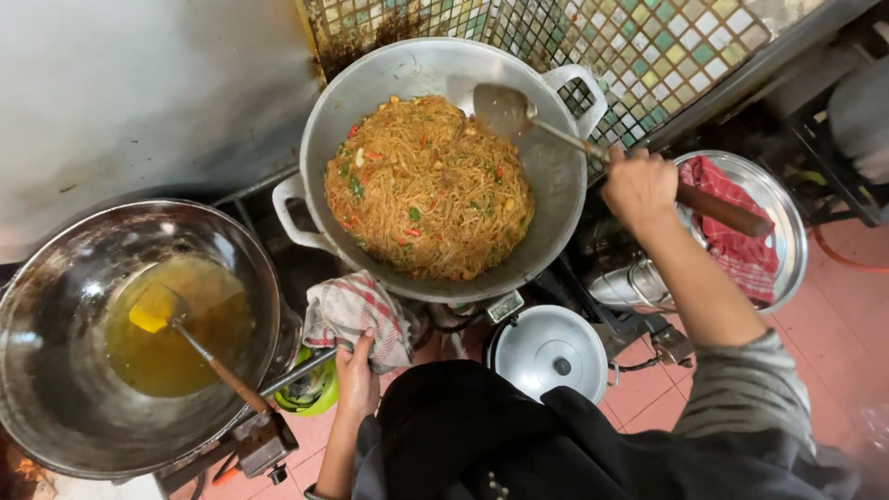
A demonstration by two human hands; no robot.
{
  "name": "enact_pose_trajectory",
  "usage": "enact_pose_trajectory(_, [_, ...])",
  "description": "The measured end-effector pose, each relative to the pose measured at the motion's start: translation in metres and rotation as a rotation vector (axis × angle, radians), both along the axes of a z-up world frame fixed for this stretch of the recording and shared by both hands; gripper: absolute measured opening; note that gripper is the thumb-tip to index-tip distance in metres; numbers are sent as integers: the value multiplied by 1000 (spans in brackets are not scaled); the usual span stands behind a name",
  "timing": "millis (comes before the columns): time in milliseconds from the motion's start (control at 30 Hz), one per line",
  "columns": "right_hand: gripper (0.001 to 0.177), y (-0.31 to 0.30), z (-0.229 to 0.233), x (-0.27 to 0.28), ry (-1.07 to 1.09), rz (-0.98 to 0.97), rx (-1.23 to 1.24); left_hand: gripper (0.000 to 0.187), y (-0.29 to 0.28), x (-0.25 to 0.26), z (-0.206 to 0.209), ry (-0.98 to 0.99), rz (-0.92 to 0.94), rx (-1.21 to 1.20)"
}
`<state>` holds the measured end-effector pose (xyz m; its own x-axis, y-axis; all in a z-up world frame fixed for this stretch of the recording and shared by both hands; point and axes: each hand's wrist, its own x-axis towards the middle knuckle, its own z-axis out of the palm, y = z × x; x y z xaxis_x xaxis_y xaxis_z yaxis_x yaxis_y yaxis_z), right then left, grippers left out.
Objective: Stirring a large pot of noodles in a commercial kitchen and adding liquid seasoning from a packet.
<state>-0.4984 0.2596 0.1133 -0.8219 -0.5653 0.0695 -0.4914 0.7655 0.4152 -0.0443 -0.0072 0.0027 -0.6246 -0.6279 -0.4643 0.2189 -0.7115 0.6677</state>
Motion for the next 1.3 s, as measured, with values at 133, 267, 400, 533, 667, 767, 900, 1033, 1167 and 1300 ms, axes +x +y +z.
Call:
enact_pose_trajectory(133, [37,-38,0,-63,-110,-22,-43,31,-3,-22,8,13,24,-41])
enact_pose_trajectory(267, [37,-75,-12,-126,-235,-54,54,35,-3,-36,14,-72,113,-46])
enact_pose_trajectory(400, [53,-139,-49,-165,-471,54,174,34,1,-29,4,-148,217,7])
enact_pose_trajectory(533, [48,-209,-85,-142,-560,235,67,33,11,-23,1,-136,303,-20])
enact_pose_trajectory(667, [50,-222,-88,-124,-574,356,47,31,16,-32,18,-157,294,-29])
enact_pose_trajectory(767, [50,-208,-76,-121,-544,415,64,32,19,-44,48,-159,271,-74])
enact_pose_trajectory(900, [47,-162,-63,-131,-356,619,25,35,25,-43,37,-152,246,-107])
enact_pose_trajectory(1033, [38,-113,-28,-125,-168,787,-27,39,29,-53,43,-176,221,-116])
enact_pose_trajectory(1167, [31,-66,-14,-120,58,949,-74,45,26,-63,55,-168,192,-134])
enact_pose_trajectory(1300, [29,-16,1,-108,170,980,-140,46,20,-70,51,-147,179,-132])
